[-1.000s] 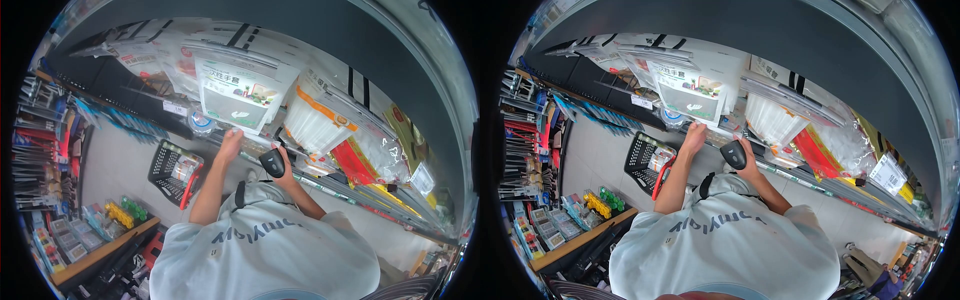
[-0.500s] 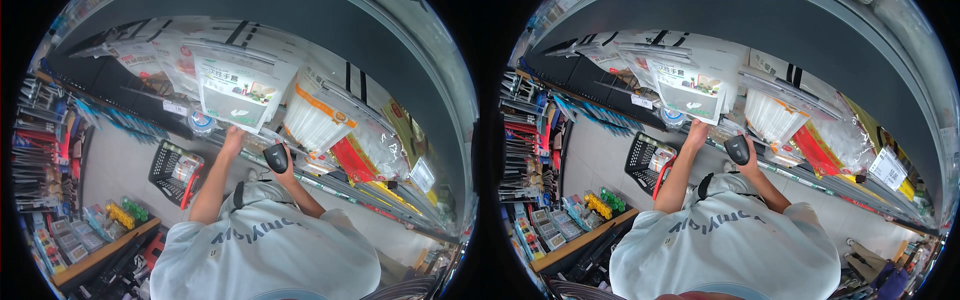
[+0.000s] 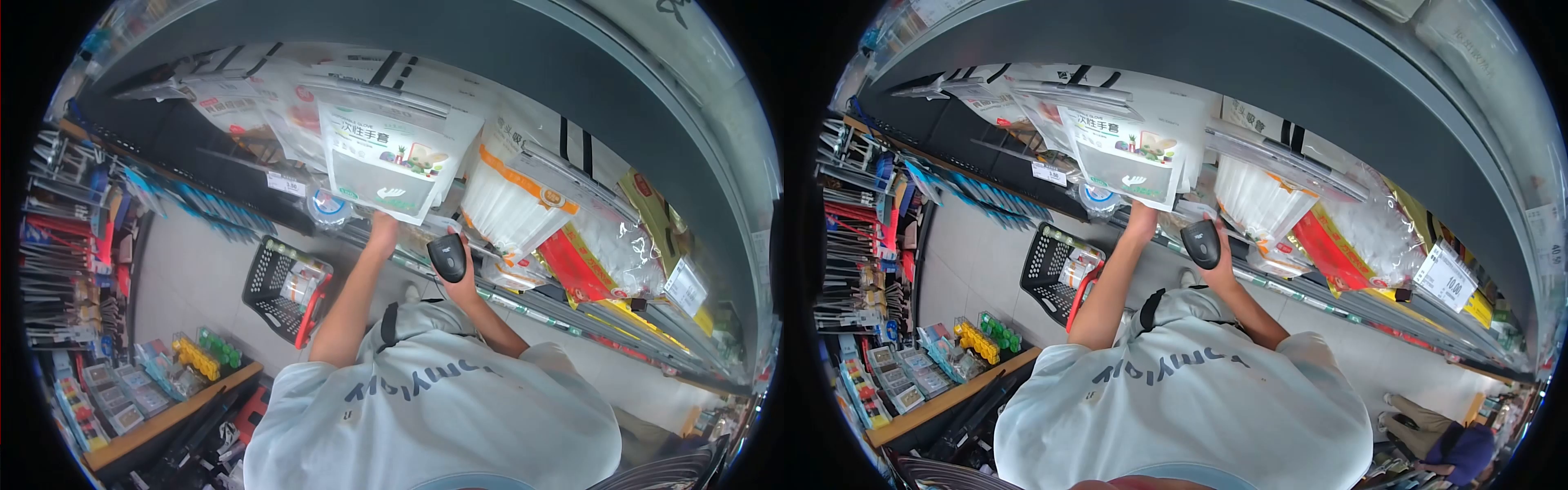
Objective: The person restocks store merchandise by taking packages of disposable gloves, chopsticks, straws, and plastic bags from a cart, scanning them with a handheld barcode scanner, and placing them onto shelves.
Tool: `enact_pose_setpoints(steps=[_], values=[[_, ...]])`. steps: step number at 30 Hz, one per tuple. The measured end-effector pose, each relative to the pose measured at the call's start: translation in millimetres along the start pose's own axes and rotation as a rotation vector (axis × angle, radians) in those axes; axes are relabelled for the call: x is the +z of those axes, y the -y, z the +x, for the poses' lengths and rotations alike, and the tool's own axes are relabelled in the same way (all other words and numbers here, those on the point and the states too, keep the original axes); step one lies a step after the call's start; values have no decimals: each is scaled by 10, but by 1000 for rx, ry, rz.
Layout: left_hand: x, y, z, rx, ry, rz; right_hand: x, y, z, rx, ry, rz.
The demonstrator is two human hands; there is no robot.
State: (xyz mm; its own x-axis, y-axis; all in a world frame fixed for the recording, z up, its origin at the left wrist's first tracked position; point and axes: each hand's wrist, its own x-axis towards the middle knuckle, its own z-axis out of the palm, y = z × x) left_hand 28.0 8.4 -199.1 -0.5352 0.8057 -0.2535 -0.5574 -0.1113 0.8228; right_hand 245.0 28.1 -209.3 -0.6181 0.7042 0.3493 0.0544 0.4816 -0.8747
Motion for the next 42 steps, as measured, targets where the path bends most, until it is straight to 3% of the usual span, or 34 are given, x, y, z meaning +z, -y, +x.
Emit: enact_pose_setpoints(steps=[5, 8, 11, 15, 17, 23, 26, 27, 28, 29, 30, 31, 33, 36, 38, 41, 42], values=[[-52, 208, 150, 111, -51, 70, 32, 38, 35, 71, -116, 93], [0, 182, 189, 63, -64, 88, 0, -2, 70, 68, -134, 96], [-18, 361, 438, 11, -136, 8, -13, -174, 30, -18, -14, -176], [-76, 677, 587, 133, -73, 200, -15, -53, -52, 140, -83, 2], [-69, 825, 629, 210, -34, 323, -52, 126, -61, 22, 16, -112], [-140, 1042, 572, 427, -21, 684, 117, 126, -318, 158, 113, 51], [-29, 590, 156, 376, -140, 680, 86, 58, -488, 218, 320, 39], [-104, 728, 108, 392, -185, 765, 98, 151, -485, 224, 347, -54], [-194, 909, 82, 403, -239, 854, 128, 223, -463, 220, 380, -141], [-286, 1014, 53, 323, -216, 751, 177, 261, -415, 206, 446, -124], [-441, 1232, 48, 477, -294, 838, 232, 288, -368, 275, 558, -133], [-604, 1244, -54, 459, -357, 837, 307, 288, -345, 347, 666, -149], [-939, 1211, -209, 167, -262, 578, 492, 209, -332, 341, 782, -133], [-1737, 1147, -442, 2, -312, 337, 1096, 363, -119, 303, 875, -77], [-2247, 783, -702, 27, -535, 440, 1568, 601, 35, 276, 913, -39], [-3192, 795, -884, 18, -819, 170, 2393, 880, 162, 419, 859, 91], [-3485, 737, -936, -25, -855, -132, 2641, 952, 199, 376, 908, 20]])
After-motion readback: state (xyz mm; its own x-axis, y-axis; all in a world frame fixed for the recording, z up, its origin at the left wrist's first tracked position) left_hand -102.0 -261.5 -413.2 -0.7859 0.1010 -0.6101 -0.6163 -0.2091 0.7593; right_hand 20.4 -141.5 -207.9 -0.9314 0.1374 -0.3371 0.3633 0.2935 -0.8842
